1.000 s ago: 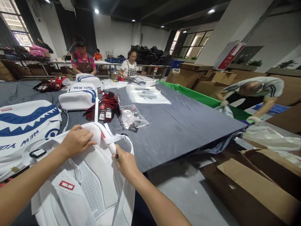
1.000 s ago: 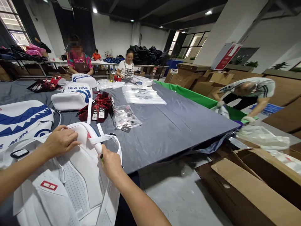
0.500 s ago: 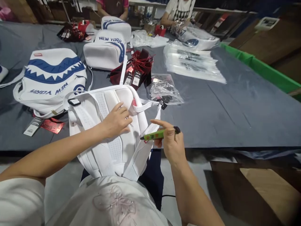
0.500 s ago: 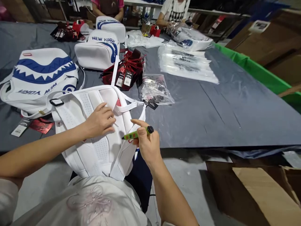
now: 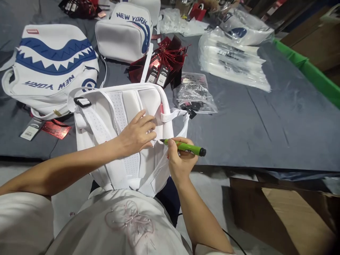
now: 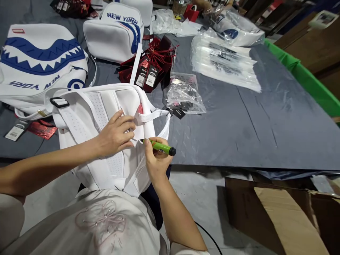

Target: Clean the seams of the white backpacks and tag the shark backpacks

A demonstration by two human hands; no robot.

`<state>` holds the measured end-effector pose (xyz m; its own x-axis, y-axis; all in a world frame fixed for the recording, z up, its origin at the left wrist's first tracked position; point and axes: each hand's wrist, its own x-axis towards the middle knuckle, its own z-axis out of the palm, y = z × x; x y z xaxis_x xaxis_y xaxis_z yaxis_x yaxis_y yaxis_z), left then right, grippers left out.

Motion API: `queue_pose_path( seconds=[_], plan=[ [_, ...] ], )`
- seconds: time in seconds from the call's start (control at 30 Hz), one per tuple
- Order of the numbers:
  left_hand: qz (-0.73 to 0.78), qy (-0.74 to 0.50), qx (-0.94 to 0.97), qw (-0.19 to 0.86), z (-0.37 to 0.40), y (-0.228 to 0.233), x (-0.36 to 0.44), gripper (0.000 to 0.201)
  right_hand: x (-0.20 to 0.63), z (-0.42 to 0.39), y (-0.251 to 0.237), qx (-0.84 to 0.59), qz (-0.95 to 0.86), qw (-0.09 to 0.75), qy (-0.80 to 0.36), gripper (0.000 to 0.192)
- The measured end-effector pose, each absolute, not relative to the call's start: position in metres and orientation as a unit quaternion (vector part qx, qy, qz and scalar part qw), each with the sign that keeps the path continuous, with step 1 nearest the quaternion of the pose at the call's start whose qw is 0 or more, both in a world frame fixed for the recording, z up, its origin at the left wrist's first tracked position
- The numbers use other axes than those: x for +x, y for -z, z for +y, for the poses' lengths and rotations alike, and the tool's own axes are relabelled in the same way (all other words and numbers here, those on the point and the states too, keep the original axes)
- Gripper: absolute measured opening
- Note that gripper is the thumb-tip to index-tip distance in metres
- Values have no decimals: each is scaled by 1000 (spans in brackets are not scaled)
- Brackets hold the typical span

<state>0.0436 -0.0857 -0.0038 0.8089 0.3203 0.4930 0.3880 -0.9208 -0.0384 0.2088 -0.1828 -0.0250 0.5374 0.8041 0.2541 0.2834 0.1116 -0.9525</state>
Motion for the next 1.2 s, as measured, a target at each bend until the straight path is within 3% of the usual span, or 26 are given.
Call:
queue_pose_path(
  seconds=[0.43, 1.2],
  plan=[
    [-178, 248, -948, 87, -83, 11, 44, 9, 213, -178, 39, -641, -525, 530, -180, 24],
    [-190, 248, -946, 83, -84, 16, 44, 12, 213, -173, 17, -663, -532, 500, -167, 24]
  ],
)
